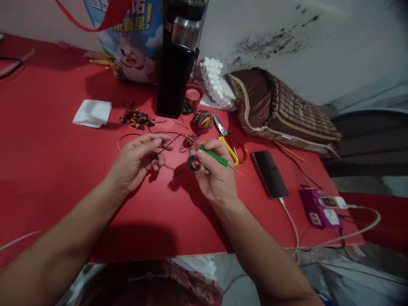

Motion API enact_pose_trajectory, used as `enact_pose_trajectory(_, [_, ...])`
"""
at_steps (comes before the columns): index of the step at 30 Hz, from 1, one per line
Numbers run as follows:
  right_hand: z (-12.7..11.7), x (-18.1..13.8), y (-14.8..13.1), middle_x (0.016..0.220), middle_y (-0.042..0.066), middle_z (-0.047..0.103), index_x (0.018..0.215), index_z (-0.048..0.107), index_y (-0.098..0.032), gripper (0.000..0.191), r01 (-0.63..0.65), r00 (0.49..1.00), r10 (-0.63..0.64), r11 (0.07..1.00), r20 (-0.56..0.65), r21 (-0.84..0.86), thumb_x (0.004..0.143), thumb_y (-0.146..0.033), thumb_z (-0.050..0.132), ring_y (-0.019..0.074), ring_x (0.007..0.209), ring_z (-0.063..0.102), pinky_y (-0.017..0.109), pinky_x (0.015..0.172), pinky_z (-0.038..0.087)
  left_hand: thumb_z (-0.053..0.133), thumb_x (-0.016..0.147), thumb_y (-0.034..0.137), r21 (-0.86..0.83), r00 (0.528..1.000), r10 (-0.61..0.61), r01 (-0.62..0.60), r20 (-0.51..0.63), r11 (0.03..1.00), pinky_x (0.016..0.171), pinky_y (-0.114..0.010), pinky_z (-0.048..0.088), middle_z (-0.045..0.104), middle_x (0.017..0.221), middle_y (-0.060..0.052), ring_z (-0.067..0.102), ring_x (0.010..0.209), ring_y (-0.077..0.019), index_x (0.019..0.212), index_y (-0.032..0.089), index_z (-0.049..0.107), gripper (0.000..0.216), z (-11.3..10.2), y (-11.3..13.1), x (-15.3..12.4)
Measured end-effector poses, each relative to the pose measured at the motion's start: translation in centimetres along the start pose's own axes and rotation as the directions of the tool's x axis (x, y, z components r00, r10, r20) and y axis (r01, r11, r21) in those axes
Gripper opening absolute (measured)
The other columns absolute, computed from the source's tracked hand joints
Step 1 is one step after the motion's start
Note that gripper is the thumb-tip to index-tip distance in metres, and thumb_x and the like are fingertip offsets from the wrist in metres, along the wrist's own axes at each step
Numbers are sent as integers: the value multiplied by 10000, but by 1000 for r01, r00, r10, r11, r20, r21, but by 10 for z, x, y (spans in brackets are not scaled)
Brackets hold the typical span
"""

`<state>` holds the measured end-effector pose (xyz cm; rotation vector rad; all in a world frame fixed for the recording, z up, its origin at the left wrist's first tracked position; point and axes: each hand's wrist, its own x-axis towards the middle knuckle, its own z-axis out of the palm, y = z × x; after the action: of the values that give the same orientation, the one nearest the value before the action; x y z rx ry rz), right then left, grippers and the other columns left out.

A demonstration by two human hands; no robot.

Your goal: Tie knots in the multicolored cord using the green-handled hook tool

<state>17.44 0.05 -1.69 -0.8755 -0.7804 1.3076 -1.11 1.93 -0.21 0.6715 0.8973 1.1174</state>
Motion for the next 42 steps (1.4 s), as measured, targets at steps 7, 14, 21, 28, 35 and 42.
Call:
enact_pose_trajectory(7, [-5,3,-4,852,-63,722,865,666,-288,304,34,999,-34,999,-11,-1,735,-256,938,117,832,743,261,814,635,866,859,419,173,993,-91,76,82,982,410,-175,308,426,531,62,347,423,-56,934,189,842,243,-8,-5,-1])
enact_pose_trajectory(14, [1,1,-1,836,-56,720,855,650,-275,322,8,1000,-8,1000,-12,-2,714,-258,940,124,795,724,264,762,625,934,753,556,-35,916,-89,111,391,993,442,-207,320,369,524,11,354,490,-80,563,203,816,418,-10,4,-4])
enact_pose_trajectory(21, [5,-4,1,870,-50,703,835,652,-264,294,18,998,-18,1000,66,2,746,-233,930,114,772,705,272,760,620,744,998,363,-309,973,1,74,233,948,389,-156,240,451,581,53,206,438,-66,1106,290,868,180,2,9,-4])
enact_pose_trajectory(28, [5,-9,1,860,-51,697,816,710,-254,259,44,988,-40,999,148,-25,735,-225,954,113,756,694,279,756,612,789,923,285,362,979,155,-192,130,912,662,-212,490,702,875,-33,577,706,-123,1051,217,874,167,8,-10,-8])
enact_pose_trajectory(35, [-4,-5,0,884,-36,713,851,751,-269,210,66,952,-34,993,303,-95,789,-224,946,117,770,683,289,765,601,816,869,284,360,988,145,-157,59,920,634,-252,488,696,756,-50,595,673,-158,747,181,813,160,4,-11,-9])
enact_pose_trajectory(42, [-5,-5,0,859,-14,722,828,742,-274,187,124,958,-34,945,286,-302,796,-210,915,148,785,682,308,726,615,763,872,262,181,995,99,-97,-5,979,565,-261,509,664,737,-45,554,582,-135,760,176,802,147,1,-3,-9])
